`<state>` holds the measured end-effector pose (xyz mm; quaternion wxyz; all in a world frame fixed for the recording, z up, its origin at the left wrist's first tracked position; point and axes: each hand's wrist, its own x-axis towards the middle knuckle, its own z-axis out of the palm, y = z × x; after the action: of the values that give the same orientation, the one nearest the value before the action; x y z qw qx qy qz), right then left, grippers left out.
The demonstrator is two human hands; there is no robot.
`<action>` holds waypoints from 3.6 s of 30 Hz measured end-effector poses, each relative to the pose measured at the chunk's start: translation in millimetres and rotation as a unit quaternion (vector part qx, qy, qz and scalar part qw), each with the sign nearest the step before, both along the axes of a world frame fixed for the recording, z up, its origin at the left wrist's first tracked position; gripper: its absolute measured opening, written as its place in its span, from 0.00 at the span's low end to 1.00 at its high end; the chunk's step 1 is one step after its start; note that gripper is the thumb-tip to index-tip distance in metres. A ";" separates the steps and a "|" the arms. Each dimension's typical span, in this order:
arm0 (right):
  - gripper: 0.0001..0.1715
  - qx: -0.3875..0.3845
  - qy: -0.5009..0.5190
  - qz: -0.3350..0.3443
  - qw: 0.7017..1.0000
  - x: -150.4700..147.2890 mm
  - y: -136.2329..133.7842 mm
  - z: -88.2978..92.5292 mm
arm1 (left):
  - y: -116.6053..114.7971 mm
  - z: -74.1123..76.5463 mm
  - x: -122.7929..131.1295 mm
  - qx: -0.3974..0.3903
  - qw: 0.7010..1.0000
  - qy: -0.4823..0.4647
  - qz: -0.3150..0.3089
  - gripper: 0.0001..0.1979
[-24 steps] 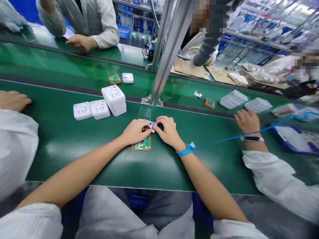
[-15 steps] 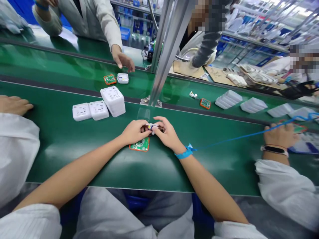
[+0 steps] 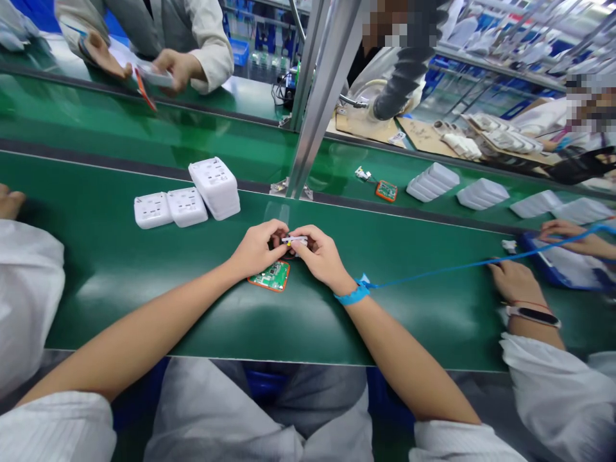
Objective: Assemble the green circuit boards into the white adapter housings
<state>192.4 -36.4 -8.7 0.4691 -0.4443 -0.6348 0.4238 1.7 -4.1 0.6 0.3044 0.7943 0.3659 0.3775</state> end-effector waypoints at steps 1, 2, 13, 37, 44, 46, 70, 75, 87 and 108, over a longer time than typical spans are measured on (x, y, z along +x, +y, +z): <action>0.18 -0.006 0.015 -0.004 1.000 -0.3 0.5 -0.2 | -0.2 0.0 -0.2 0.002 1.000 -0.006 0.007 0.09; 0.19 -0.014 0.031 -0.009 0.999 -0.7 1.1 -0.3 | -0.2 -0.1 -0.4 -0.002 1.000 -0.012 0.012 0.09; 0.07 0.054 -0.067 -0.079 0.993 0.5 -1.8 3.9 | 2.0 -3.1 -2.3 -0.076 0.992 -0.025 -0.093 0.11; 0.08 0.091 -0.090 -0.047 0.991 -2.9 -3.5 8.2 | 2.5 2.7 -2.3 -0.164 0.972 -0.034 -0.163 0.10; 0.05 0.082 -0.080 -0.052 0.992 -5.6 -3.9 7.5 | 3.3 -1.8 -0.9 -0.171 0.970 -0.062 -0.159 0.09; 0.05 0.077 -0.077 -0.053 0.993 -5.8 -4.3 7.4 | 3.5 -1.4 0.1 -0.161 0.974 -0.054 -0.148 0.08; 0.24 0.150 -0.516 -0.166 0.827 50.7 -10.7 20.1 | 22.0 33.6 -59.3 0.267 0.854 0.159 0.418 0.22; 0.12 0.073 -0.498 -0.107 0.857 46.2 -13.0 10.3 | 38.2 35.6 -80.4 0.252 0.864 0.166 0.402 0.18; 0.13 0.339 -0.312 0.010 0.887 20.4 -21.7 25.5 | -21.9 28.4 -5.9 0.026 0.972 0.105 0.210 0.25; 0.15 0.245 -0.380 0.008 0.892 0.9 -27.0 20.4 | -22.8 10.9 5.9 -0.136 0.979 0.061 0.138 0.21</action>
<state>193.3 -63.4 11.8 0.2823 -0.4369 -0.8522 0.0570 7.6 -26.9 11.5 0.3315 0.7088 0.5381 0.3134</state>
